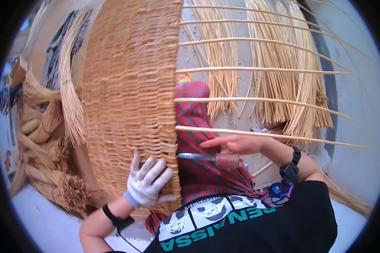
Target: The person is weaving wicker or straw strands together to create a large mat, using shears to trim the ends.
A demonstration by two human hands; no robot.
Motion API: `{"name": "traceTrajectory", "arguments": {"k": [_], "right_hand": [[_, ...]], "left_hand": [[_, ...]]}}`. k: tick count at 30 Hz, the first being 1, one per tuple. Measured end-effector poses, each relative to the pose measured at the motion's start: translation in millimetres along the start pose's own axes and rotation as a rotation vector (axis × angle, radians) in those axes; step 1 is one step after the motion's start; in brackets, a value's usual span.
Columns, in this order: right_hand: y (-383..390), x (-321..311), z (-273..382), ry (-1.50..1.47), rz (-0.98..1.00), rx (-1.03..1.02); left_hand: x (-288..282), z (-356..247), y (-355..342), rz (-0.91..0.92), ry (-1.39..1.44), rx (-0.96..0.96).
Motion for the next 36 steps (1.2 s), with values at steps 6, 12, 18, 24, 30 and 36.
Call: {"name": "traceTrajectory", "arguments": {"k": [6,12,18,24,30,36], "right_hand": [[-48,-284,-87,1.223,-1.134,-0.110],[-23,-446,-139,1.151,-1.276,0.203],[-34,-365,-85,1.117,-1.335,0.045],[25,-192,-37,0.139,-0.412,0.041],[85,-86,-21,-0.120,-0.612,-0.526],[100,-19,-25,-0.373,-0.729,-1.303]], "left_hand": [[-2,0,24,-0.023,-0.122,-0.106],[6,-6,-5,-0.105,-0.062,-0.007],[5,-15,1,-0.025,-0.039,-0.122],[2,-13,-2,-0.074,-0.042,-0.119],[3,-4,-6,-0.101,-0.028,-0.110],[-5,-14,-2,-0.135,-0.063,-0.134]]}}
Point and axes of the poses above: each hand's wrist, its own y-axis away from the middle knuckle, its own x-axis out of the palm, z = x × y, the point moved 5 cm from there along -y, towards the middle knuckle, and after that the axes turned 8 degrees about -y, right-handed, at the moved point
